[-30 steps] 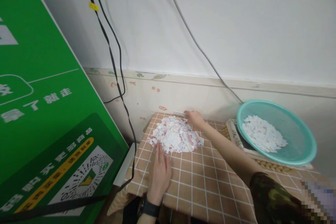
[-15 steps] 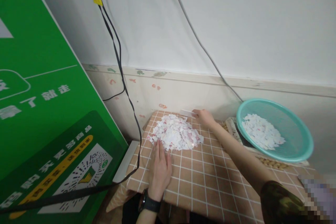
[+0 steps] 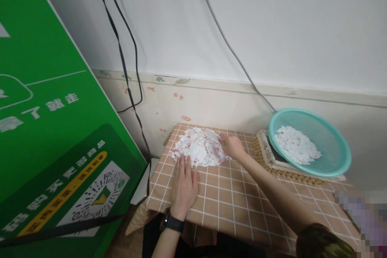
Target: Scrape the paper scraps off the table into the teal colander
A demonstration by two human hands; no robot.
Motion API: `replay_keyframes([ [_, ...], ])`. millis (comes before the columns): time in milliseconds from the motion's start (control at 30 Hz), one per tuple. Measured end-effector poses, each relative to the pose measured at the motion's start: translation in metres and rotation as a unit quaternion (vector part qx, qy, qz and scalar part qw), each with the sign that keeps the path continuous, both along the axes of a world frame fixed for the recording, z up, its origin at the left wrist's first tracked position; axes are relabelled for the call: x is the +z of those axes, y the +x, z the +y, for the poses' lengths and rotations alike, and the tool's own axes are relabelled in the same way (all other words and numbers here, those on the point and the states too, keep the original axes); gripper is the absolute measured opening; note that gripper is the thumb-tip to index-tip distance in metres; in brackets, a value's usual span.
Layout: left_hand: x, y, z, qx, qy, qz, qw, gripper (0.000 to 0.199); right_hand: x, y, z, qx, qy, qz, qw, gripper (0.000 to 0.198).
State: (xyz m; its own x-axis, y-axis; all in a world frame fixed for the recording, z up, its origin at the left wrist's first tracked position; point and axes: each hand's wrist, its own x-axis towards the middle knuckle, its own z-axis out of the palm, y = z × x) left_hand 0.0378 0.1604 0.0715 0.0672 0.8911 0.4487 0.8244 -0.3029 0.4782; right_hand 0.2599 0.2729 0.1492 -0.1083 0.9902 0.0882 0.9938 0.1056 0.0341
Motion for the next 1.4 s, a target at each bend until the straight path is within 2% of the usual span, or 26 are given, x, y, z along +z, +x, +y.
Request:
replay_keyframes([
  [200,0.004,-0.001,-0.002,-0.015,0.008,0.054,0.998,0.054,0.004,-0.009,-0.022,0.053,0.035,0.025,0.998,0.033],
  [333,0.002,0.001,-0.002,-0.024,-0.010,0.005,1.000,0.054,0.001,-0.008,-0.036,0.080,0.063,0.047,0.994,0.036],
  [500,-0.001,0.001,-0.002,-0.026,-0.015,-0.090,0.996,0.057,-0.008,-0.002,-0.048,0.186,0.053,0.080,0.978,0.030],
  [733,-0.005,-0.001,-0.001,-0.018,-0.008,-0.088,0.996,0.057,0.000,0.012,-0.053,0.225,0.074,0.136,0.962,0.026],
  [900,-0.006,-0.001,0.000,-0.024,0.009,-0.034,0.999,0.056,0.008,0.017,-0.054,0.298,0.000,0.197,0.934,0.024],
  [1067,-0.005,-0.001,-0.001,-0.038,0.009,-0.005,0.999,0.052,0.029,0.051,-0.045,0.298,-0.077,0.269,0.913,0.025],
  [1233,-0.006,-0.001,0.000,-0.032,0.007,-0.013,0.999,0.052,0.041,0.085,-0.028,0.273,-0.170,0.200,0.925,0.025],
  [1400,-0.005,-0.001,0.000,-0.027,0.006,-0.006,1.000,0.053,0.027,0.089,-0.001,0.266,-0.191,0.189,0.926,0.028],
])
